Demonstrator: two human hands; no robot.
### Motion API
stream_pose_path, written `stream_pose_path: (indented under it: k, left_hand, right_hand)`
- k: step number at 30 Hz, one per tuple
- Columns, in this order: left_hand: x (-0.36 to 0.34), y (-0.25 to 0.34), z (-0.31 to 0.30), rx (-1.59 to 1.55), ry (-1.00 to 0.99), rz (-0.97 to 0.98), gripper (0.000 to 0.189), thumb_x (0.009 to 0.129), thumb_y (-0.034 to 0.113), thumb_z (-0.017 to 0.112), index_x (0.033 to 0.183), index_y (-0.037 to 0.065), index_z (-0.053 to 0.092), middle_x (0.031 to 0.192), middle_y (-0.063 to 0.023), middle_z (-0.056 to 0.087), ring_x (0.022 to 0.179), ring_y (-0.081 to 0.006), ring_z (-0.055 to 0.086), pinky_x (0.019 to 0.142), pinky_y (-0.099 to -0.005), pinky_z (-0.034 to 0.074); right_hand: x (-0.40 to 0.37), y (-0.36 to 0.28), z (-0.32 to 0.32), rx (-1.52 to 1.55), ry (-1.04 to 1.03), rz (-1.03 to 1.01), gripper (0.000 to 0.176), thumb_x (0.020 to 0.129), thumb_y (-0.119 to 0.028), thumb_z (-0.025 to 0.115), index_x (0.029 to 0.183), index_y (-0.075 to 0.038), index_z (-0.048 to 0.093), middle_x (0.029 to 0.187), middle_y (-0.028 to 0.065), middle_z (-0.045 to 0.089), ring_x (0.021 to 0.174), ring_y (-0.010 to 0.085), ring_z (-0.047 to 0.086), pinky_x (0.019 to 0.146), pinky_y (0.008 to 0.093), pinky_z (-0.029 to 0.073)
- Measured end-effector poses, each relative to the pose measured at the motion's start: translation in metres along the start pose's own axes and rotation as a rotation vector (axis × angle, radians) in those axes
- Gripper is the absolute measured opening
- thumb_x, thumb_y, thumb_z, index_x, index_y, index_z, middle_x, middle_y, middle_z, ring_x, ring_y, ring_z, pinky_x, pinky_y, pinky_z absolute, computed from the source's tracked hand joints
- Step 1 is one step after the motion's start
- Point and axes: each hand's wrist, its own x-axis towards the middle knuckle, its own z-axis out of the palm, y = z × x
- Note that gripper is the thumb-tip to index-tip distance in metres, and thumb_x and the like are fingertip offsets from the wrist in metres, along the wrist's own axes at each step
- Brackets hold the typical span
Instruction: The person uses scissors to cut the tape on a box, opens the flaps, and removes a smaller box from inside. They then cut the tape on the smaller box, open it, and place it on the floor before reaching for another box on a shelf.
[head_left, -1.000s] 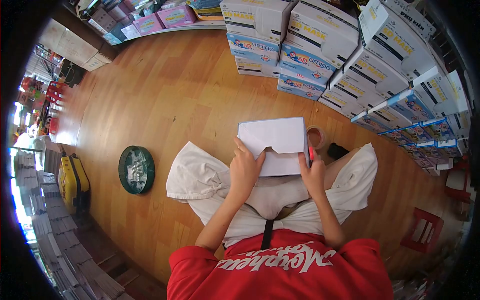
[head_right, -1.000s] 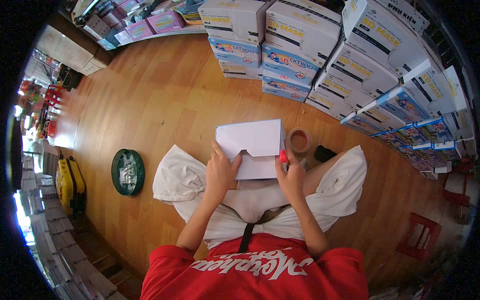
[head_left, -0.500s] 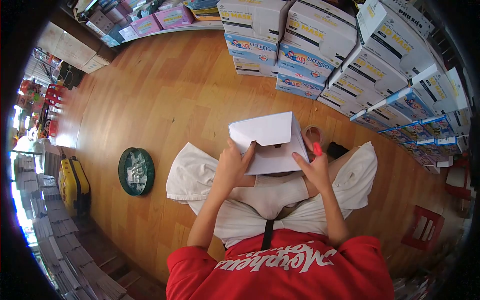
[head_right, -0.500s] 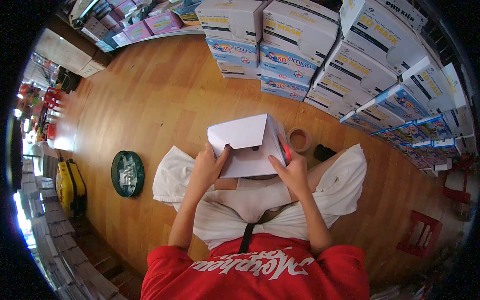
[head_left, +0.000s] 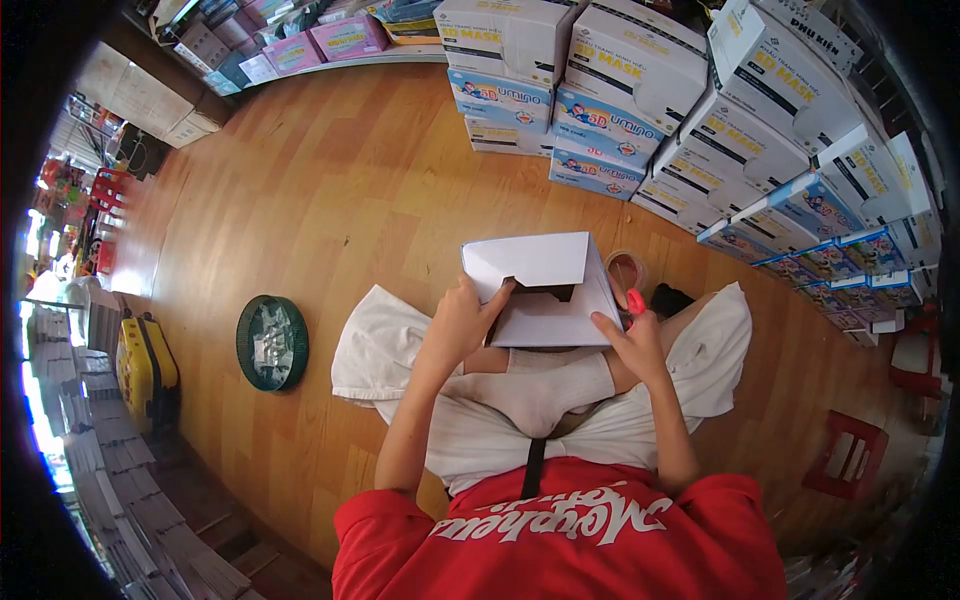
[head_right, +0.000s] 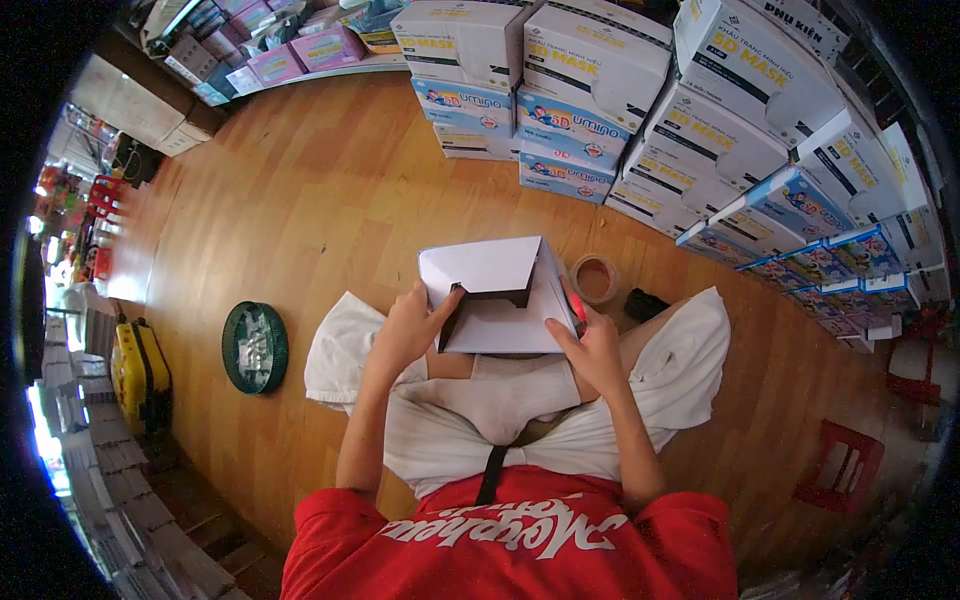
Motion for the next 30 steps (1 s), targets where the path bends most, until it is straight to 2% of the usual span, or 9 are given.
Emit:
stream_pose_path:
  k: [7, 13, 16, 21, 24, 25, 27, 30]
  left_hand:
    - [0.006, -0.016, -0.007, -0.085, -0.144, -0.065, 0.066, 0.088, 0.051, 0.060, 0.079, -0.014, 0.051, 0.067, -0.0298, 0.061, 0.068, -0.0426, 0.065, 0.062, -0.0467, 0.049]
    - [0.014, -0.021, -0.004, -0.098, -0.146, -0.068, 0.067, 0.087, 0.053, 0.059, 0.079, -0.013, 0.053, 0.069, -0.0296, 0.061, 0.072, -0.0423, 0.066, 0.063, -0.0460, 0.049]
    - [0.018, -0.021, -0.002, -0.106, -0.130, -0.050, 0.068, 0.087, 0.053, 0.058, 0.080, -0.014, 0.053, 0.071, -0.0309, 0.062, 0.075, -0.0434, 0.065, 0.065, -0.0460, 0.050]
    - [0.018, -0.014, -0.004, -0.107, -0.114, -0.049, 0.070, 0.086, 0.054, 0.060, 0.082, -0.016, 0.054, 0.075, -0.0337, 0.062, 0.077, -0.0458, 0.065, 0.067, -0.0470, 0.050]
    - [0.012, -0.007, 0.000, -0.002, -0.053, 0.001, 0.078, 0.084, 0.055, 0.062, 0.098, -0.021, 0.051, 0.073, -0.0326, 0.062, 0.075, -0.0465, 0.064, 0.067, -0.0468, 0.050]
    - [0.009, -0.003, 0.004, 0.038, -0.027, -0.015, 0.082, 0.084, 0.055, 0.062, 0.106, -0.022, 0.045, 0.077, -0.0336, 0.062, 0.076, -0.0469, 0.064, 0.068, -0.0474, 0.051]
    - [-0.002, 0.004, 0.015, 0.119, 0.027, -0.047, 0.093, 0.084, 0.055, 0.062, 0.122, -0.025, 0.035, 0.084, -0.0355, 0.062, 0.079, -0.0476, 0.064, 0.069, -0.0484, 0.051]
    - [-0.018, -0.008, 0.033, 0.024, 0.106, 0.098, 0.096, 0.087, 0.050, 0.061, 0.139, -0.019, 0.016, 0.108, -0.0394, 0.055, 0.100, -0.0457, 0.060, 0.083, -0.0449, 0.050]
  right_hand:
    - [-0.002, 0.008, -0.001, 0.030, -0.041, 0.030, 0.049, 0.086, -0.017, 0.067, 0.130, -0.001, 0.053, 0.087, 0.0199, 0.067, 0.074, 0.0154, 0.061, 0.074, 0.0292, 0.048]
    - [0.002, 0.008, -0.007, -0.022, -0.024, -0.022, 0.044, 0.086, -0.020, 0.067, 0.124, -0.001, 0.056, 0.085, 0.0199, 0.066, 0.072, 0.0242, 0.063, 0.072, 0.0319, 0.049]
    - [0.005, 0.014, -0.010, -0.087, -0.041, -0.041, 0.042, 0.085, -0.020, 0.068, 0.121, 0.000, 0.057, 0.083, 0.0191, 0.066, 0.070, 0.0238, 0.062, 0.070, 0.0317, 0.048]
    - [0.004, 0.007, -0.014, -0.079, -0.075, 0.047, 0.041, 0.086, -0.021, 0.068, 0.118, 0.002, 0.058, 0.079, 0.0151, 0.066, 0.064, 0.0186, 0.057, 0.065, 0.0306, 0.047]
    - [0.006, 0.010, -0.005, 0.023, -0.021, 0.011, 0.043, 0.087, -0.023, 0.067, 0.121, 0.003, 0.057, 0.080, 0.0109, 0.067, 0.062, 0.0162, 0.055, 0.063, 0.0308, 0.046]
    - [0.006, 0.013, -0.002, 0.075, 0.004, -0.014, 0.044, 0.088, -0.023, 0.066, 0.122, 0.003, 0.056, 0.082, 0.0096, 0.068, 0.062, 0.0156, 0.055, 0.062, 0.0309, 0.046]
    - [0.006, 0.016, -0.007, 0.017, -0.009, 0.075, 0.048, 0.090, -0.024, 0.065, 0.127, 0.003, 0.053, 0.095, 0.0101, 0.067, 0.076, 0.0149, 0.058, 0.070, 0.0293, 0.047]
    - [0.009, 0.012, -0.005, 0.301, 0.046, 0.152, 0.051, 0.092, -0.026, 0.062, 0.132, 0.003, 0.049, 0.116, 0.0130, 0.061, 0.101, 0.0154, 0.057, 0.086, 0.0273, 0.044]
